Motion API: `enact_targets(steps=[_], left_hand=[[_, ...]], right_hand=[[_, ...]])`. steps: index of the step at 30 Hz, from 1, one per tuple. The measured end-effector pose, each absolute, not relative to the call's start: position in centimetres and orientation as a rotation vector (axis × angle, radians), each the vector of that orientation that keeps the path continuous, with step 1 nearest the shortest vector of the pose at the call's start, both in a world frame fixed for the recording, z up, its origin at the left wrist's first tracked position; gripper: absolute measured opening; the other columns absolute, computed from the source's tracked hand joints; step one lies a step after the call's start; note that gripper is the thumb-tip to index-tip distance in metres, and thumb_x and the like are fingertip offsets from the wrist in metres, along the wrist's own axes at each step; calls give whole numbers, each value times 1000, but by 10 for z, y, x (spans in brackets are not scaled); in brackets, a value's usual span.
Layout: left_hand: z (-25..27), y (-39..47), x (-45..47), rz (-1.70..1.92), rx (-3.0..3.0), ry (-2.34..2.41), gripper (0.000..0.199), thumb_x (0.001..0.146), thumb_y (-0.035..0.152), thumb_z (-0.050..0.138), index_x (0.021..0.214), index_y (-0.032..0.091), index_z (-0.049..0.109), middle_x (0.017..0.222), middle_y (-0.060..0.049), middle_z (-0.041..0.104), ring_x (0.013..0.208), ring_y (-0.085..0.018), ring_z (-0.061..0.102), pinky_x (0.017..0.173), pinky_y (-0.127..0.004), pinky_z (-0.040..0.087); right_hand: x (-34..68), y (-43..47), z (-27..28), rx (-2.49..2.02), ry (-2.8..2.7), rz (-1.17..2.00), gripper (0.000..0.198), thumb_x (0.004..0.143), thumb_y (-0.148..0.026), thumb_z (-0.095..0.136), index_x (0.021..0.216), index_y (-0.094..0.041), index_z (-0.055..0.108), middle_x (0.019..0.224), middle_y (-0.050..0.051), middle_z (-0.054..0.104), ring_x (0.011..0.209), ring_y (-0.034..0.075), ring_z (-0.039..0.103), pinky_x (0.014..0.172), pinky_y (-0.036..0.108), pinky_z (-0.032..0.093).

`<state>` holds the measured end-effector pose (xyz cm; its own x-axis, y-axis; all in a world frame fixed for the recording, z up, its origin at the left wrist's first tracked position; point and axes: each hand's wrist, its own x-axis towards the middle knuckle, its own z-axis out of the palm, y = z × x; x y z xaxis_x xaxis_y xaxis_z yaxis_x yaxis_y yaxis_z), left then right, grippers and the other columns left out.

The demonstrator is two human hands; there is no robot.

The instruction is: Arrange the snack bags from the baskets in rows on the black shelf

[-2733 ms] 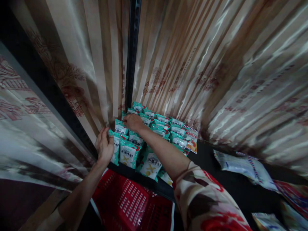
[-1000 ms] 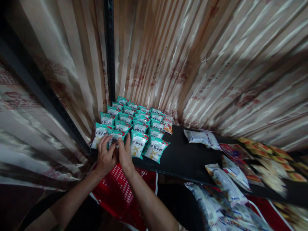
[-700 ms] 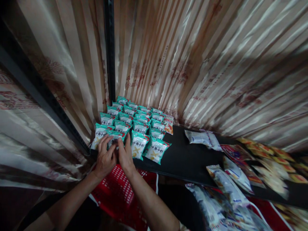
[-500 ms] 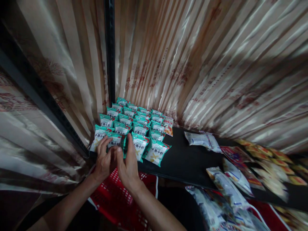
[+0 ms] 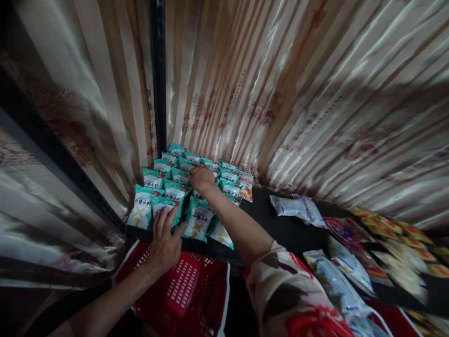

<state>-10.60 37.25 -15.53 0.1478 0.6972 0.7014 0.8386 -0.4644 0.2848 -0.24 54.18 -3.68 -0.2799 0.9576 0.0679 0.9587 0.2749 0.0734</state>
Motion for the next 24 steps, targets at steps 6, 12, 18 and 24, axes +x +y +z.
enact_targets(steps=[6,12,18,24], left_hand=[[-157,374,-108,-1217,-2279,-1510,35,78,7,48,110,16,60,144,-17,32,138,-35,18,105,-59,27],[-157,374,-108,-1221,-2283,-1533,36,78,7,48,111,18,59,145,-14,32,138,-33,18,106,-59,28],[-154,375,-108,-1219,-2255,-1522,34,77,7,48,106,17,61,144,-15,35,138,-33,20,106,-58,28],[-154,378,-107,-1237,-2250,-1527,32,79,6,47,105,18,61,142,-15,38,137,-33,21,104,-58,31]], right_hand=[[-9,555,-48,-1924,-2427,-83,26,85,-24,48,101,-26,69,105,6,70,99,23,63,80,30,49],[-7,559,-47,-1930,-2364,-107,27,87,-32,46,101,-27,69,104,5,70,97,23,63,78,30,49],[4,585,-35,-1894,-2425,-209,34,92,-27,38,111,-24,65,113,6,67,107,20,59,94,31,39],[2,612,-39,-1926,-2527,-147,31,90,-26,43,107,-18,68,111,10,68,105,22,60,93,32,40]])
